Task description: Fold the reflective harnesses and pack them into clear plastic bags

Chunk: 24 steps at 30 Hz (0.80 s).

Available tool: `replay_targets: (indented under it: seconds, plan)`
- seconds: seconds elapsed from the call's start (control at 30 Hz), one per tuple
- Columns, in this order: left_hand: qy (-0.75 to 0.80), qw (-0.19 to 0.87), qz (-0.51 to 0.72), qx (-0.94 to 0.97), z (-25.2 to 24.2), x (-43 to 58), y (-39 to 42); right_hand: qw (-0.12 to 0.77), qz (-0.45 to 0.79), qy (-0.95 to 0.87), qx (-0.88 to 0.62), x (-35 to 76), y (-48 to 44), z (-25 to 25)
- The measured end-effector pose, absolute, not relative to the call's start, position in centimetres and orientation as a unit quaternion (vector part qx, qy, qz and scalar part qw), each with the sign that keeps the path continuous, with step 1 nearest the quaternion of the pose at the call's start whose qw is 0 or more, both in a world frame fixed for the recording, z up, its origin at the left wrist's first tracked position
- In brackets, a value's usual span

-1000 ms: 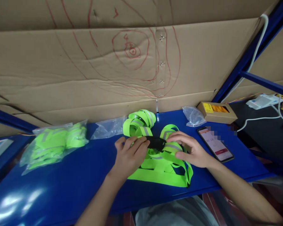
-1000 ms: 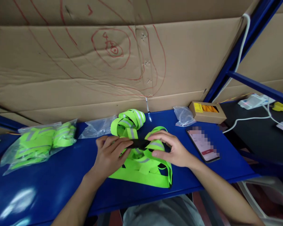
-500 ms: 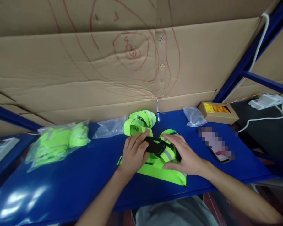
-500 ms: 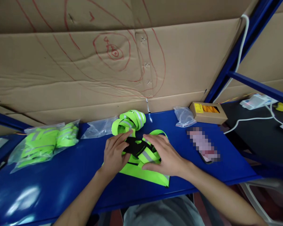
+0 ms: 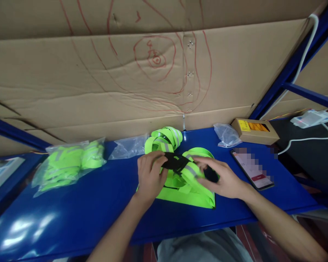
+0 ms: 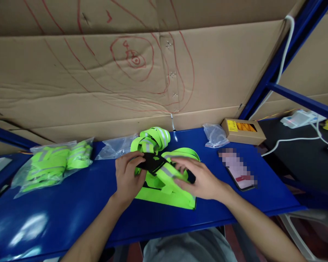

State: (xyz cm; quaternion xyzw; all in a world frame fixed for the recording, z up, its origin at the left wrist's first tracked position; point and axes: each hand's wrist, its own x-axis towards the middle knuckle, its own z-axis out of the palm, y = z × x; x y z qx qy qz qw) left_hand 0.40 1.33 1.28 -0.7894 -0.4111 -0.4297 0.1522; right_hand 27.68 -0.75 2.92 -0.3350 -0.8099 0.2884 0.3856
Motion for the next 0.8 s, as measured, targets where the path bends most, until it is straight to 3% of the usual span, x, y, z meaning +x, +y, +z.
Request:
replay_targets:
  seconds: [0.1, 0.27, 0.4, 0.57, 0.8]
  plan:
    - [-0.41, 0.113, -0.456, -0.782, 1.1, 0.2, 1.5, 0.377, 0.382, -0.806, -0.25, 27.9, -1.0, 3.2]
    - [-0.418, -0.047, -0.509, -0.751, 0.4, 0.9, 1.5, 0.462, 0.206, -0.792, -0.342, 28.2, -0.7, 2.7]
    - [-0.422, -0.158, -0.563, -0.693, 0.2, 1.0, 1.4, 0.385, 0.187, -0.812, -0.397, 27.9, -0.3, 1.9]
    - [-0.469, -0.072, -0.571, -0.67, 0.8, 0.2, 1.2, 0.342, 0.303, -0.78, -0.427, 27.4, -0.1, 1.9]
    - [-0.463, 0.146, -0.532, -0.694, 1.2, -3.2, 3.1, 0.445, 0.648, -0.511, -0.347, 28.9, 0.2, 3.5]
